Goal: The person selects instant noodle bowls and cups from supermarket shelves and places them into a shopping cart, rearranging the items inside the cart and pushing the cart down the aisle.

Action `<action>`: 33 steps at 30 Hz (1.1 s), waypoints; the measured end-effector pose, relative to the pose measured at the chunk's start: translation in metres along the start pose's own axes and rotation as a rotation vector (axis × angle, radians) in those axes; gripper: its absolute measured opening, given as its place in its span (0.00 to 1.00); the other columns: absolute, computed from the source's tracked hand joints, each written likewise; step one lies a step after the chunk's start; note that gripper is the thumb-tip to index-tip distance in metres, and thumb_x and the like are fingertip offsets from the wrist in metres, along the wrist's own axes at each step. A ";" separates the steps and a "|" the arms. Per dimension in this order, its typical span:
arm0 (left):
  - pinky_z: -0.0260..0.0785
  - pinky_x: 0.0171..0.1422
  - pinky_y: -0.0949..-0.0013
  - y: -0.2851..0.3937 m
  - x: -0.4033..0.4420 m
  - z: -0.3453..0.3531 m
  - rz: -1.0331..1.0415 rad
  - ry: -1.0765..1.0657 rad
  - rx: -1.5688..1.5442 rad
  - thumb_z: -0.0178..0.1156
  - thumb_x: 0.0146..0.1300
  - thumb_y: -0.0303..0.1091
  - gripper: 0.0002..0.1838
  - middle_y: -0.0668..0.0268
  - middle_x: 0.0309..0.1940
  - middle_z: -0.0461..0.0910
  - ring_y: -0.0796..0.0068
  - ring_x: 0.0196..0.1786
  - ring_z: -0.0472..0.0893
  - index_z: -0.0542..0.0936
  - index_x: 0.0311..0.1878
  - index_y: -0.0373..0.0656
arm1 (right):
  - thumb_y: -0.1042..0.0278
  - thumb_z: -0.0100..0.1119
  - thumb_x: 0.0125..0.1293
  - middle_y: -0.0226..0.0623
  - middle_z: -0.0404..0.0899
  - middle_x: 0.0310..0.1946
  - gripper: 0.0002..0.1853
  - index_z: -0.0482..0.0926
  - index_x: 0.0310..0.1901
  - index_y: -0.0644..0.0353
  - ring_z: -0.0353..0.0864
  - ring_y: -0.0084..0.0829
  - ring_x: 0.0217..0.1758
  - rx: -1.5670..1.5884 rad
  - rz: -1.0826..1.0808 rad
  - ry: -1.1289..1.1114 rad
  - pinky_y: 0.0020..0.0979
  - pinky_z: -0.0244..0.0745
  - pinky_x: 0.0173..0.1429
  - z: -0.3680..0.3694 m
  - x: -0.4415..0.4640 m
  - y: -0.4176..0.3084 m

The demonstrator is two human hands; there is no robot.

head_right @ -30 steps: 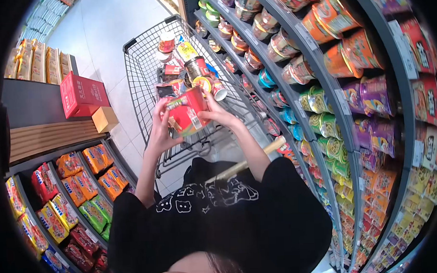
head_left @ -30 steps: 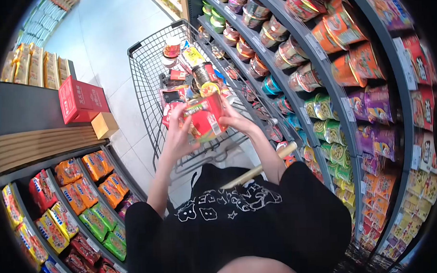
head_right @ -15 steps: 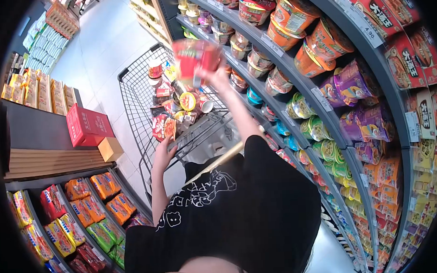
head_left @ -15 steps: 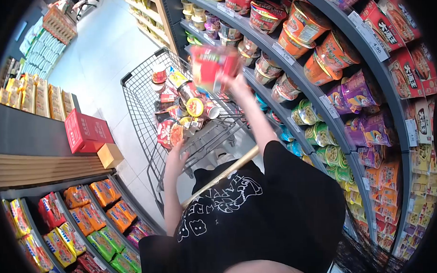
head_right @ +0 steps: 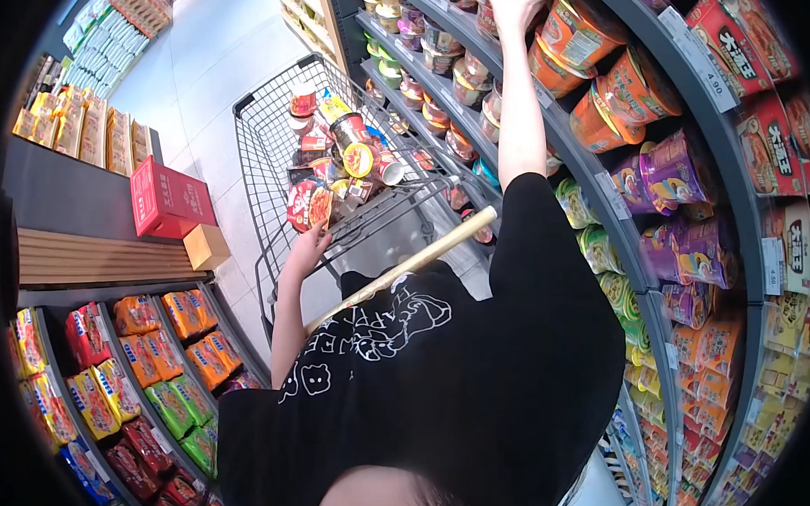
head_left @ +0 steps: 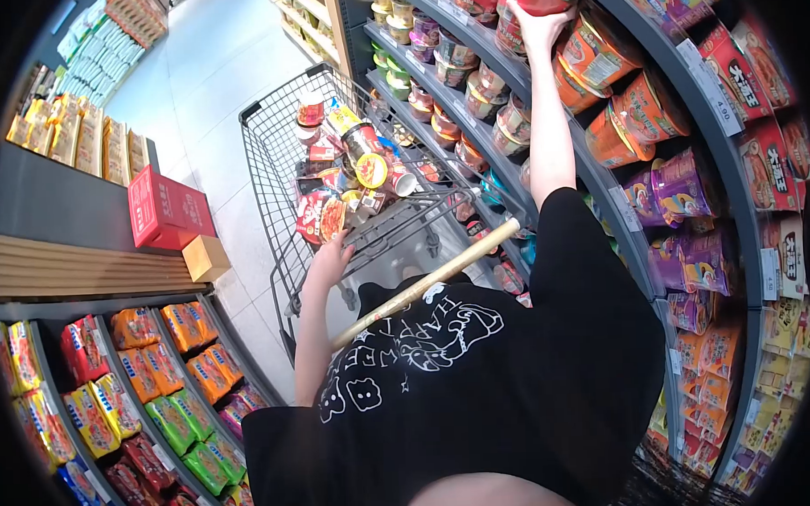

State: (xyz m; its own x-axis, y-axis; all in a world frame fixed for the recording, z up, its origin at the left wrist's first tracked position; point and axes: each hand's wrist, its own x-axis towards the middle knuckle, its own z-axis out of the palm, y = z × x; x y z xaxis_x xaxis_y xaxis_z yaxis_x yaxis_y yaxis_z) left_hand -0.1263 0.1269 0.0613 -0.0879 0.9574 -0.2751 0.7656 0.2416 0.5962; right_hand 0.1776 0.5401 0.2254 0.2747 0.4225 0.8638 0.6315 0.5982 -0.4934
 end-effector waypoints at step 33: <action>0.67 0.47 0.59 0.002 0.007 0.000 -0.127 0.012 0.124 0.51 0.55 0.42 0.22 0.50 0.37 0.75 0.55 0.43 0.74 0.67 0.50 0.40 | 0.75 0.50 0.44 0.39 0.79 0.26 0.09 0.79 0.29 0.55 0.78 0.39 0.32 -0.229 -0.222 -0.470 0.32 0.71 0.38 -0.020 0.073 -0.021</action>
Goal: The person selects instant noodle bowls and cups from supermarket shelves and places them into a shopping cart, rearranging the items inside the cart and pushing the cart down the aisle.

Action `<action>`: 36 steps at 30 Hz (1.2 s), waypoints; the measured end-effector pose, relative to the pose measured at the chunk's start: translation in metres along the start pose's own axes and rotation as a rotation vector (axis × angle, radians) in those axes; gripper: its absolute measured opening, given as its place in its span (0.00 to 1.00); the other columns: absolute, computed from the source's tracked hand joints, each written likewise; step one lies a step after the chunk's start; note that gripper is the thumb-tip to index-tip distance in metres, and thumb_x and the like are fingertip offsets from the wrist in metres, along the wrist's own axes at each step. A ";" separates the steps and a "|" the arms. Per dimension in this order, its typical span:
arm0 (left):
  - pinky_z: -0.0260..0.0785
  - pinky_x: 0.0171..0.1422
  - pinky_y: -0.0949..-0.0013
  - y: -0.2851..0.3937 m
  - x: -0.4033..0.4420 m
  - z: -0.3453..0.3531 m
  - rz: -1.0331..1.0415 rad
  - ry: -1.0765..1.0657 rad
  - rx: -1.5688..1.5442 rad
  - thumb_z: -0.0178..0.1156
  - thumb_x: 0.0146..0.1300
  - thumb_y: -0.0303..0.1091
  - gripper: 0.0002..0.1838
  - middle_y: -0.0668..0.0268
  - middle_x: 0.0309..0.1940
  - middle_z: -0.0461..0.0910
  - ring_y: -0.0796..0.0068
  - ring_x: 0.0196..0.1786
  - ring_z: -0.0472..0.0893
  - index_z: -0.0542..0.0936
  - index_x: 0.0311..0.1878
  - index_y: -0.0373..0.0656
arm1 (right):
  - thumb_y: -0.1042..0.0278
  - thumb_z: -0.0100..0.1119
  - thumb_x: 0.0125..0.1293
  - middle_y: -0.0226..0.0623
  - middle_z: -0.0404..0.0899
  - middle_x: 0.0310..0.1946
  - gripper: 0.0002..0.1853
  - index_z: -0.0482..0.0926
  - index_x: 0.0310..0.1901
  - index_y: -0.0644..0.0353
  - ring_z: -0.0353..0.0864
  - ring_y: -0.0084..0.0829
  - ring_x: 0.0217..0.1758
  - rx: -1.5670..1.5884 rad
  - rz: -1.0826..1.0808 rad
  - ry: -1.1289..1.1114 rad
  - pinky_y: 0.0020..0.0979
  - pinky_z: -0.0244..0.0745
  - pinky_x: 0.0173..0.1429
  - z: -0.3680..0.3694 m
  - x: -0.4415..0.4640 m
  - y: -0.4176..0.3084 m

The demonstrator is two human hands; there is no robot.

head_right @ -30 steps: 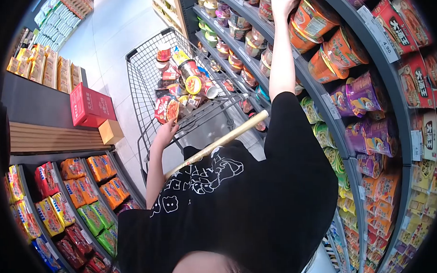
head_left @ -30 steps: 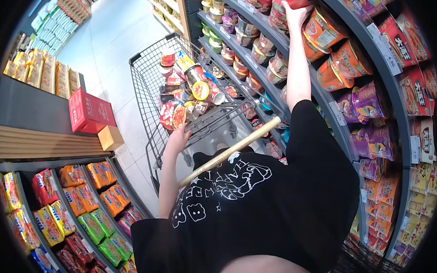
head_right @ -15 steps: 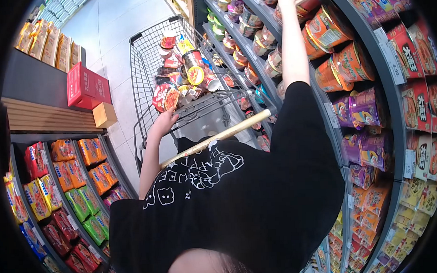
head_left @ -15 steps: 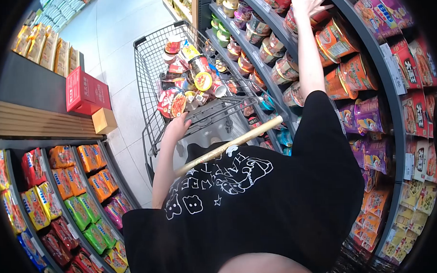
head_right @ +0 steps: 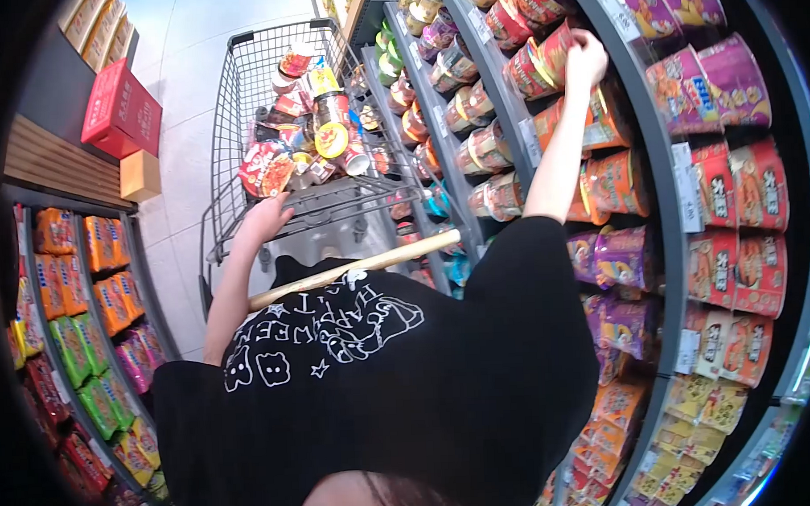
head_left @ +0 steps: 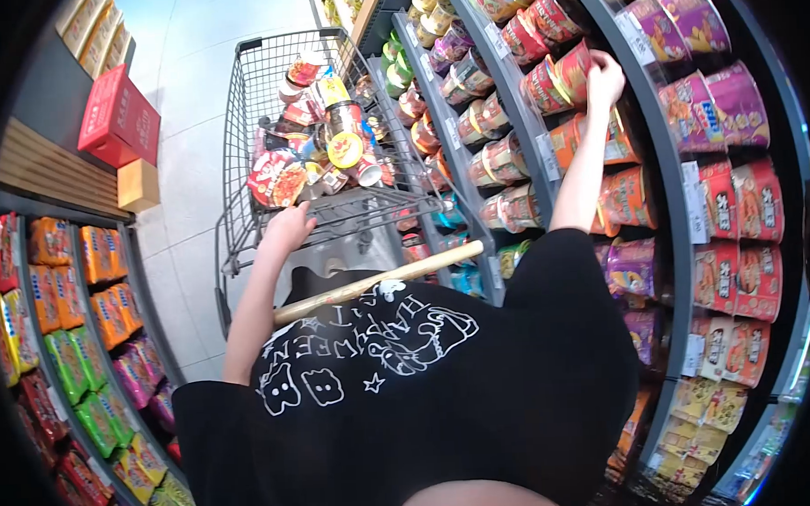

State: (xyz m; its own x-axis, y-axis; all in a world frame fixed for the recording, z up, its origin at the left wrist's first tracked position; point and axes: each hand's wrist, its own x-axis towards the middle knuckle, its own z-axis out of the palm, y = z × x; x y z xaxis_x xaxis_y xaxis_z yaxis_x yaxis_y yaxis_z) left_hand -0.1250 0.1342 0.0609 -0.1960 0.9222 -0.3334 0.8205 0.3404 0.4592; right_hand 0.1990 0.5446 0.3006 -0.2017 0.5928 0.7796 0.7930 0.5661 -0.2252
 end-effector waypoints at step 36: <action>0.69 0.42 0.59 -0.008 0.004 0.013 0.082 0.105 0.029 0.51 0.55 0.40 0.17 0.53 0.30 0.76 0.55 0.38 0.76 0.69 0.42 0.37 | 0.56 0.57 0.49 0.37 0.78 0.31 0.12 0.78 0.32 0.53 0.78 0.38 0.36 -0.461 -0.010 -0.111 0.37 0.71 0.40 0.045 0.029 0.002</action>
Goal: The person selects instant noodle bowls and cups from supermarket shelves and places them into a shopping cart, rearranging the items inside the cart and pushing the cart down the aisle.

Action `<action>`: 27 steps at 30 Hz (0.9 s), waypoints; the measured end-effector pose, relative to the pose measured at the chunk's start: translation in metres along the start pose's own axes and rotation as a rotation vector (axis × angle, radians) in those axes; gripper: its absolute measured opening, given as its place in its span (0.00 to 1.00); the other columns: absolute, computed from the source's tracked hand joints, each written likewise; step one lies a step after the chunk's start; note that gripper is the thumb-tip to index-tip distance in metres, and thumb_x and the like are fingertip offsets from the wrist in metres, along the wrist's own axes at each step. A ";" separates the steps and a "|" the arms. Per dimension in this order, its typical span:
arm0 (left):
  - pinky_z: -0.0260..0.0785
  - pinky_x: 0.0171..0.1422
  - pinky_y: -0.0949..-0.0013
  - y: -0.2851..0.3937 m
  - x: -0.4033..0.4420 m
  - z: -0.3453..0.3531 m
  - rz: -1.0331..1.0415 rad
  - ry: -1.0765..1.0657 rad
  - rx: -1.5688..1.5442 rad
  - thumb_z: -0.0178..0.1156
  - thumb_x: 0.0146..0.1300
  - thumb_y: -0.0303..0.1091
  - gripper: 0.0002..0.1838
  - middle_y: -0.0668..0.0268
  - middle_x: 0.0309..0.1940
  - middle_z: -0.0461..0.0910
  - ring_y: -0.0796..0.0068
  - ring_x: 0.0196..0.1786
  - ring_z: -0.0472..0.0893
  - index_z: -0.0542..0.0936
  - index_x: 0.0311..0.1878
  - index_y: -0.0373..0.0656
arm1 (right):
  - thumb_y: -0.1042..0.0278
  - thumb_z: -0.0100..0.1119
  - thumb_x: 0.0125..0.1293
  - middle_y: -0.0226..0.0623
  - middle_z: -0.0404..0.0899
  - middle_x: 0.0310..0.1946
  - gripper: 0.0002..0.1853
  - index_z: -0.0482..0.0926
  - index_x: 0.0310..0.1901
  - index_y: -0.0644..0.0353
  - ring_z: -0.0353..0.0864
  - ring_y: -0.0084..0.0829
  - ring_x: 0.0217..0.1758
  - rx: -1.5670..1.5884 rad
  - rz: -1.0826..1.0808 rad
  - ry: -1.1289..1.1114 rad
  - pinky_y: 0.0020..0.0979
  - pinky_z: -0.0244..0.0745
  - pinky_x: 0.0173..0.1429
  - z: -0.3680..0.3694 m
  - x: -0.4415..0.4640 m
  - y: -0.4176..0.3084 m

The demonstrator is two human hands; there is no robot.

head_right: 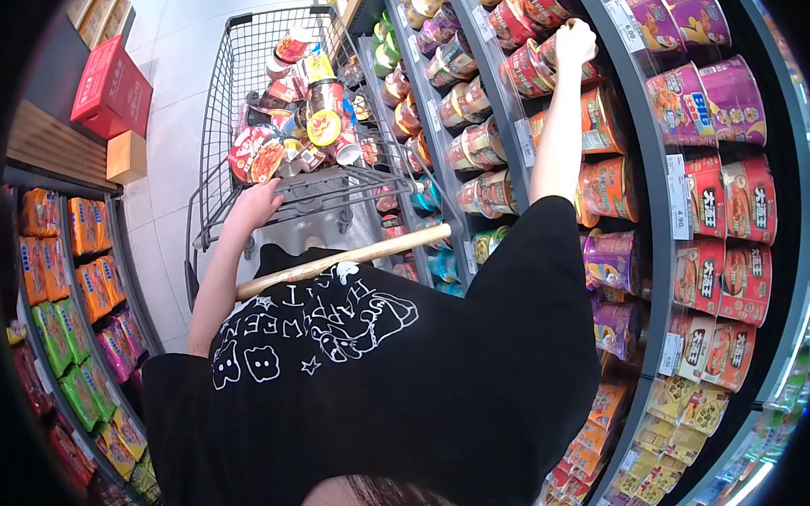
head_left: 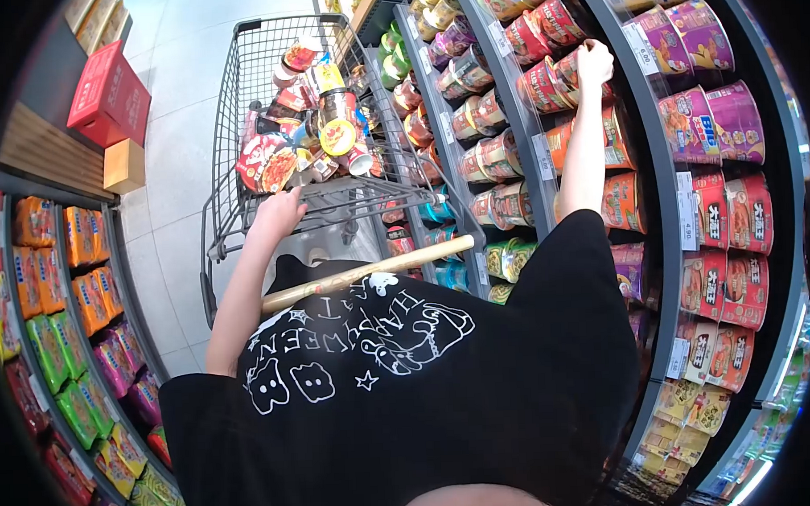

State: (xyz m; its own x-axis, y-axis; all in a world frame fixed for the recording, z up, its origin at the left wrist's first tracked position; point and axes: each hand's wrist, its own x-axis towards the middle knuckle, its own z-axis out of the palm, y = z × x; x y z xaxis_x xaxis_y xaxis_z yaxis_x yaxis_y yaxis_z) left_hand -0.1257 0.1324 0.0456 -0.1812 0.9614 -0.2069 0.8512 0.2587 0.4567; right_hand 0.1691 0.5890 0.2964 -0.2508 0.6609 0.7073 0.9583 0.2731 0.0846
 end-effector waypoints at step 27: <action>0.65 0.49 0.61 0.006 0.004 -0.018 -0.185 -0.152 -0.074 0.50 0.55 0.43 0.20 0.48 0.37 0.75 0.56 0.43 0.75 0.71 0.46 0.37 | 0.53 0.55 0.51 0.47 0.70 0.47 0.28 0.66 0.53 0.58 0.71 0.40 0.50 0.629 -0.691 -1.412 0.35 0.64 0.53 -0.054 -0.266 -0.246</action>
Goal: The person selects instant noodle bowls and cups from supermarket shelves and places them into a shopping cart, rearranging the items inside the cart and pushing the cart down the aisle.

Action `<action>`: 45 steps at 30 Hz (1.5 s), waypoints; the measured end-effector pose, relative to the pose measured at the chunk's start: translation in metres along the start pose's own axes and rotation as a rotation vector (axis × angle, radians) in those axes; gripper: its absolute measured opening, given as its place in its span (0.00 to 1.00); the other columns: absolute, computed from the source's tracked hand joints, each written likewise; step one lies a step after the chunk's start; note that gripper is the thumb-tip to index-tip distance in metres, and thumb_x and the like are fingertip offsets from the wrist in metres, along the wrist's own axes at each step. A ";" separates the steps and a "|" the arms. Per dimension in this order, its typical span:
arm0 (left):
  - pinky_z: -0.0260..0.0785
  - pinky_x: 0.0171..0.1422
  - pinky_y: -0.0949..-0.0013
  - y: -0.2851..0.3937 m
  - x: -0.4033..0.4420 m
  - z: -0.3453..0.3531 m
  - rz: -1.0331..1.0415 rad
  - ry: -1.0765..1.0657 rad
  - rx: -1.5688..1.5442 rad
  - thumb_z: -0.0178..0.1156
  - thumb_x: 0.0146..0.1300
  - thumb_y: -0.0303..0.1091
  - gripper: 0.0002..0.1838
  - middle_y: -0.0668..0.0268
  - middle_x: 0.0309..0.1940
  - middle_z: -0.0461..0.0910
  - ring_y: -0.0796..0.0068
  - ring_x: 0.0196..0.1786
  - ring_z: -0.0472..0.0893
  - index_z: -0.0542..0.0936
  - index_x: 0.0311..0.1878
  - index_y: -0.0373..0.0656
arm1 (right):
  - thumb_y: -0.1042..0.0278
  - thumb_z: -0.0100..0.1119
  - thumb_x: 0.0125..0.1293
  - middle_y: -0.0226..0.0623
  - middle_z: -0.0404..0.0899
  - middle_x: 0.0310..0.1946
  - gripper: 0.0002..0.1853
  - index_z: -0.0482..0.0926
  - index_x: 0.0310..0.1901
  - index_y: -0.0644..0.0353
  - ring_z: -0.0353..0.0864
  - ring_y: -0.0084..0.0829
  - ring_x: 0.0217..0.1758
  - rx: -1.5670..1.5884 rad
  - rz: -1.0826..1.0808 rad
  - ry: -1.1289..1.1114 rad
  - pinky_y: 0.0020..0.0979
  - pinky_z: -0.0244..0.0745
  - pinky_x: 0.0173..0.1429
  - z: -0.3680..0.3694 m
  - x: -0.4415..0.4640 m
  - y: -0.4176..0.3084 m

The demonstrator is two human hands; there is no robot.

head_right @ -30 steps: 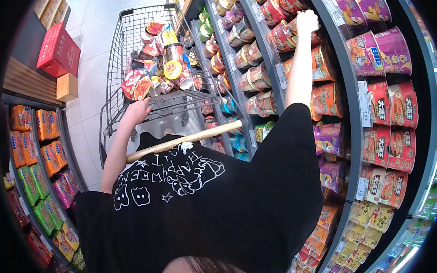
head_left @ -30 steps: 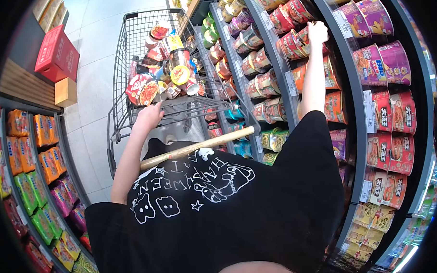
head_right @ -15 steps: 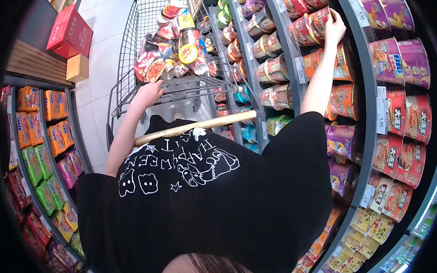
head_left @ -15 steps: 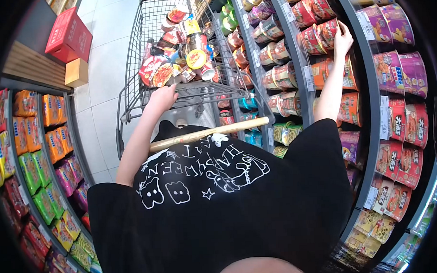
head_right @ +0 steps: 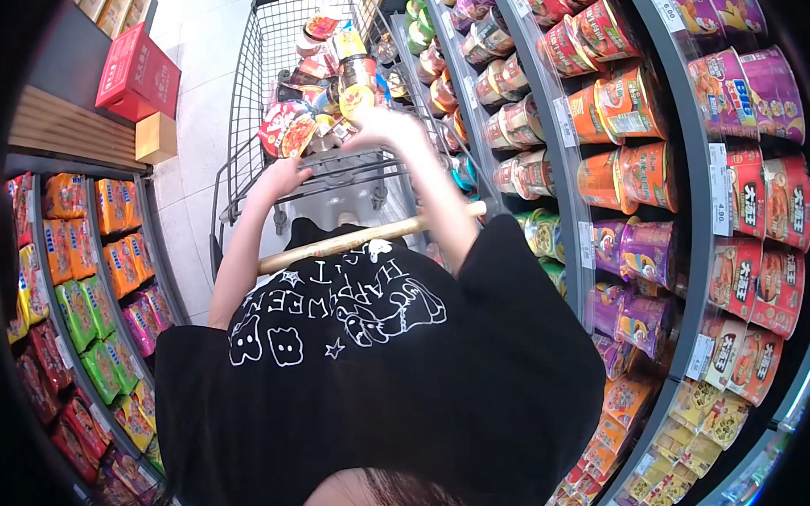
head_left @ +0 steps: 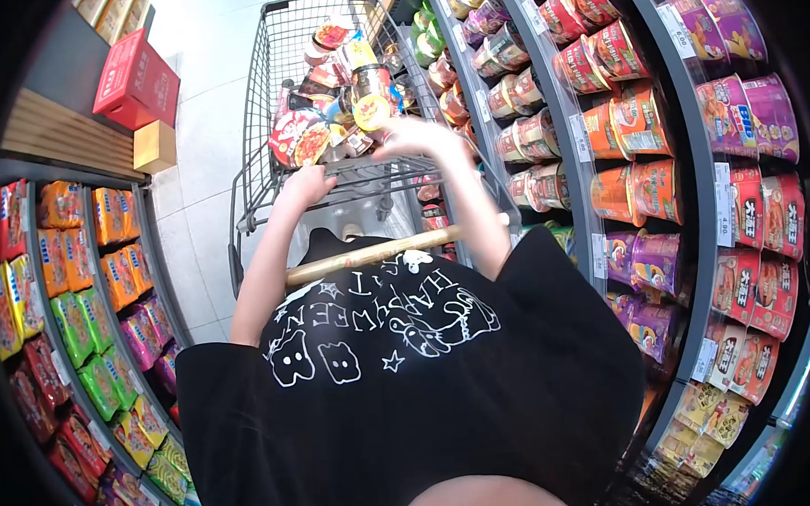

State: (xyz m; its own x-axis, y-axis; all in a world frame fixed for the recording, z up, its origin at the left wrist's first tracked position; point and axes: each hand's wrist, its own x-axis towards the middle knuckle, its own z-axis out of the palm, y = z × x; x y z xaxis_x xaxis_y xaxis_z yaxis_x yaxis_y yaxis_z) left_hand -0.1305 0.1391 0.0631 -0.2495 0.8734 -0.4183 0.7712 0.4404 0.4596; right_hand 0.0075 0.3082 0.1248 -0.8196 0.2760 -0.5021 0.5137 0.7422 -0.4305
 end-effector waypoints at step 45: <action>0.67 0.19 0.71 -0.047 -0.081 0.065 0.152 -0.343 -0.292 0.52 0.51 0.28 0.07 0.61 0.19 0.76 0.73 0.18 0.76 0.74 0.33 0.35 | 0.65 0.50 0.48 0.46 0.78 0.28 0.16 0.72 0.38 0.65 0.79 0.40 0.32 0.051 0.372 0.308 0.37 0.72 0.36 0.189 -0.037 -0.162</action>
State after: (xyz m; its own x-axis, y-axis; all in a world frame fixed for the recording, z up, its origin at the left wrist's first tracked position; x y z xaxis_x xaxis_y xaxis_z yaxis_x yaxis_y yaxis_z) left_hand -0.1080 0.0343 0.0242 0.0990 0.8349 -0.5415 0.5749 0.3961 0.7159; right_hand 0.0022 0.0620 0.0713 -0.6114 0.6902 -0.3871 0.7913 0.5303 -0.3041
